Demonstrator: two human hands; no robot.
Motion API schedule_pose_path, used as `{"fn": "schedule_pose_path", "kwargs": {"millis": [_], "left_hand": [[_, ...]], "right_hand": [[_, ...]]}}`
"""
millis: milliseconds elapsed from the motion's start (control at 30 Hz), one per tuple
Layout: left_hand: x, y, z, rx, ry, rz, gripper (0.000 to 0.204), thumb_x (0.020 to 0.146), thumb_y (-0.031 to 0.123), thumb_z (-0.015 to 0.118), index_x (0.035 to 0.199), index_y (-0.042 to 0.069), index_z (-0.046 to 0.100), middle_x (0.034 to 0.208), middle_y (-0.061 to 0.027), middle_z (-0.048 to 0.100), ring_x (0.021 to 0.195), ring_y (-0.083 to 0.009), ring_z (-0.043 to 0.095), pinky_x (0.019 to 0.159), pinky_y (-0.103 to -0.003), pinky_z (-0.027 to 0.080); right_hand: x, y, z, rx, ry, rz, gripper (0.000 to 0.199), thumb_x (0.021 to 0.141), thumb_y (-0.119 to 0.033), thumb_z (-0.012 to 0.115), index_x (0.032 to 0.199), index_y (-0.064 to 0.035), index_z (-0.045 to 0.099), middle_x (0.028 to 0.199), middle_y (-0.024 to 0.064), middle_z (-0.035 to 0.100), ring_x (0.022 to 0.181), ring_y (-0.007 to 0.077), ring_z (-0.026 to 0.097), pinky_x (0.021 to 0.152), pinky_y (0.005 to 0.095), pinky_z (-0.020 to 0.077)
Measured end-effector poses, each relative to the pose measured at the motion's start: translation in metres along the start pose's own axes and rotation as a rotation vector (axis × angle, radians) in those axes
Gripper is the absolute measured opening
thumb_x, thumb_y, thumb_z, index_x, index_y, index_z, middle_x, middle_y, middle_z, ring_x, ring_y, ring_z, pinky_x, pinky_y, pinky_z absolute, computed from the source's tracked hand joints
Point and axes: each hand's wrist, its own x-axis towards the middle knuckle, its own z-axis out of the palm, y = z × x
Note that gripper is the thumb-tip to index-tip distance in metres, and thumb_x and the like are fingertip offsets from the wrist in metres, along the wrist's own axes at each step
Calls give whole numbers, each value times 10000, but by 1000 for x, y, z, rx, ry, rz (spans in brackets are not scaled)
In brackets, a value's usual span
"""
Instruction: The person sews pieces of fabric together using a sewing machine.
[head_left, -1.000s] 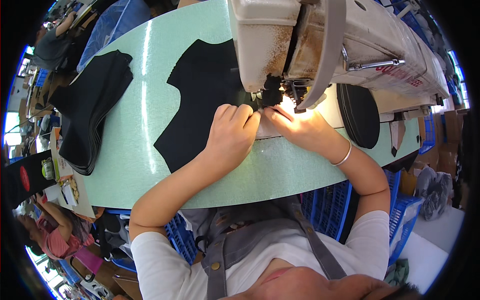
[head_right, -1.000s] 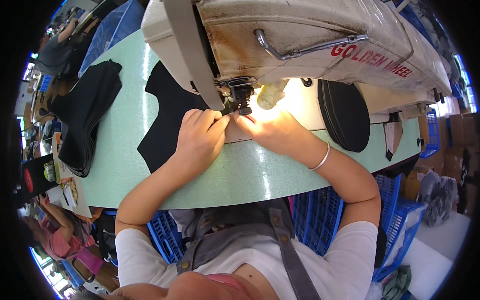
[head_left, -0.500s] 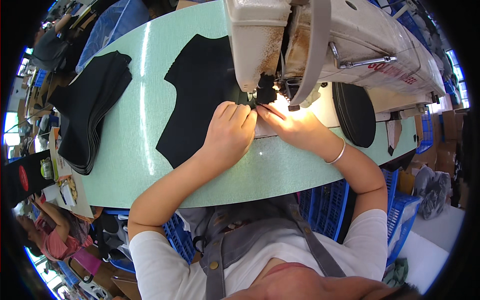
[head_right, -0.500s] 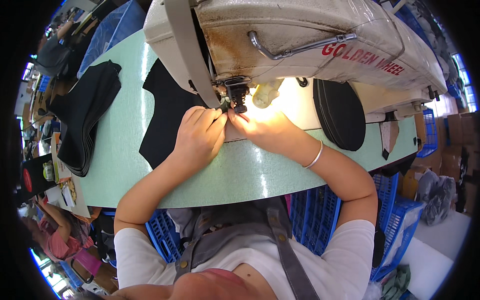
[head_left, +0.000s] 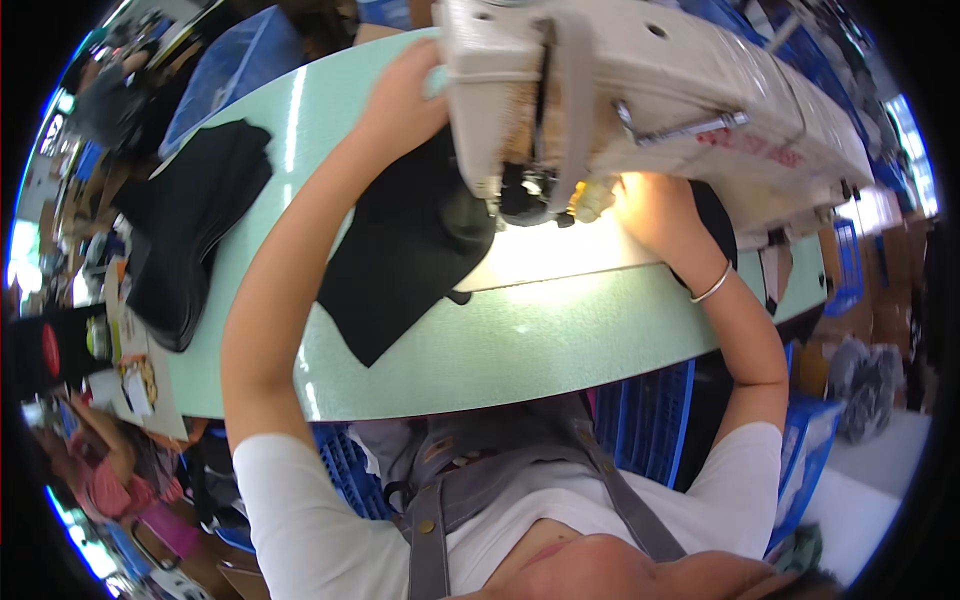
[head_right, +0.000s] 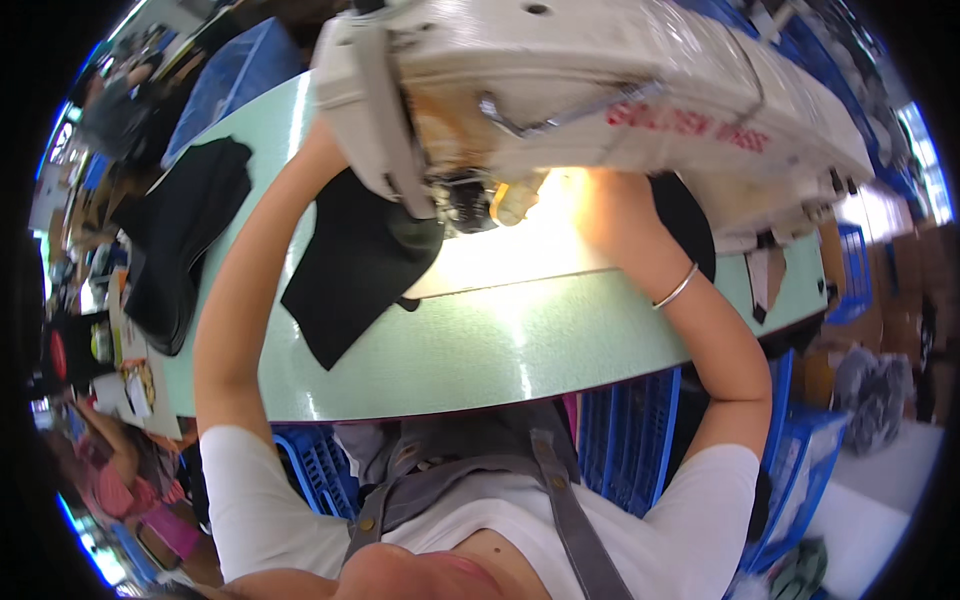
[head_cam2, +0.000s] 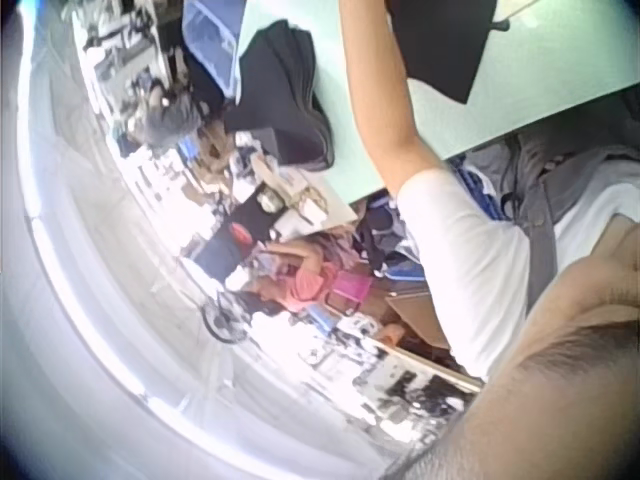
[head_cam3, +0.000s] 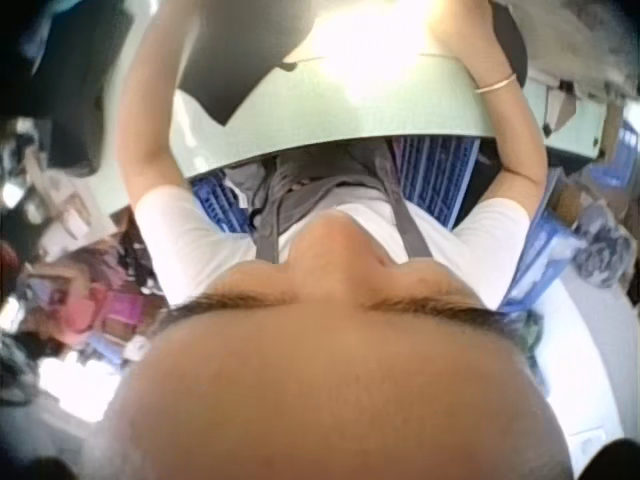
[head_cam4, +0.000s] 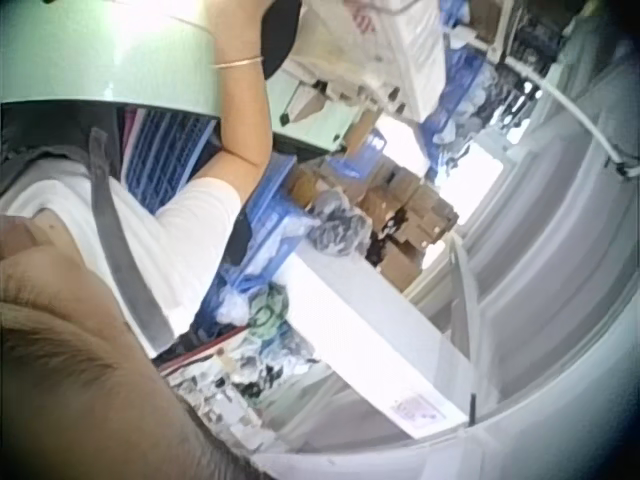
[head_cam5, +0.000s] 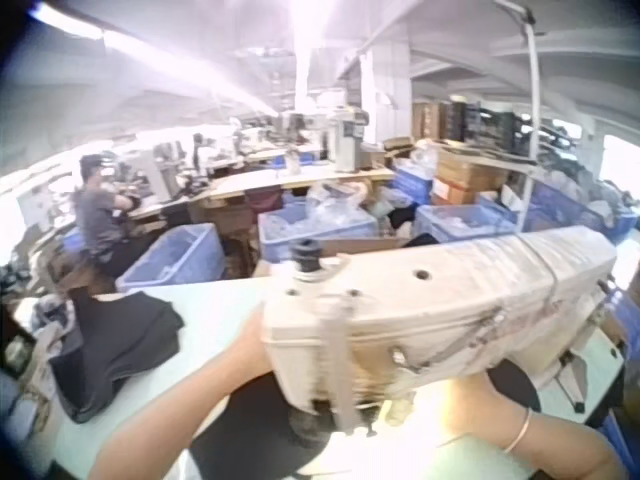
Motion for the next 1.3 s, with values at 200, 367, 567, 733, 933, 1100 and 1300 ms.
{"fn": "schedule_pose_path", "kwargs": {"millis": [200,367,567,733,933,1100,1300], "left_hand": [[29,-41,64,125,-91,-25,366,796,201,682,1132,62,642,1108,-163,652,1070,-393,598,925,-443,468],[42,-44,76,58,-172,-106,369,793,203,679,1132,63,646,1100,-164,658,1054,-399,603,919,-447,470],[16,-59,70,144,-258,-275,372,790,206,676,1133,64,649,1089,-165,665,1035,-407,610,912,-452,474],[64,-42,141,137,-267,-343,375,788,209,673,1133,64,653,1081,-166,670,1019,-413,616,907,-456,477],[39,-74,93,256,-218,-637,378,785,212,670,1133,65,656,1071,-167,677,1000,-421,623,900,-460,480],[36,-18,70,-254,697,-463,92,794,79,665,792,18,734,736,-157,698,709,-315,681,675,-397,516],[-45,-17,-10,-1365,763,-707,258,963,57,481,1215,64,538,1160,-125,633,1055,-264,631,958,-426,482]], "right_hand": [[5,85,77,189,25,-2,95,828,-114,636,866,-48,693,859,146,684,841,342,648,761,468,502],[-6,156,109,-162,-339,135,318,1019,-258,376,1193,-44,534,1088,68,590,978,193,528,913,323,451],[-6,153,148,168,-241,18,360,1029,-229,400,1337,-43,414,1216,88,518,1078,205,500,1023,298,398],[-26,251,145,605,-279,101,447,1021,-200,458,1425,-71,320,1329,74,442,1199,184,446,1056,288,369],[-12,157,52,-18,-501,-48,272,940,-172,529,1180,-44,546,1100,179,596,1025,323,562,900,408,451],[-15,39,-26,-331,-257,-28,134,898,-97,531,919,-7,627,778,189,633,740,386,598,678,450,466],[-40,-31,-63,222,-212,402,196,929,-33,486,1088,34,580,820,173,525,680,269,554,656,390,447]]}}
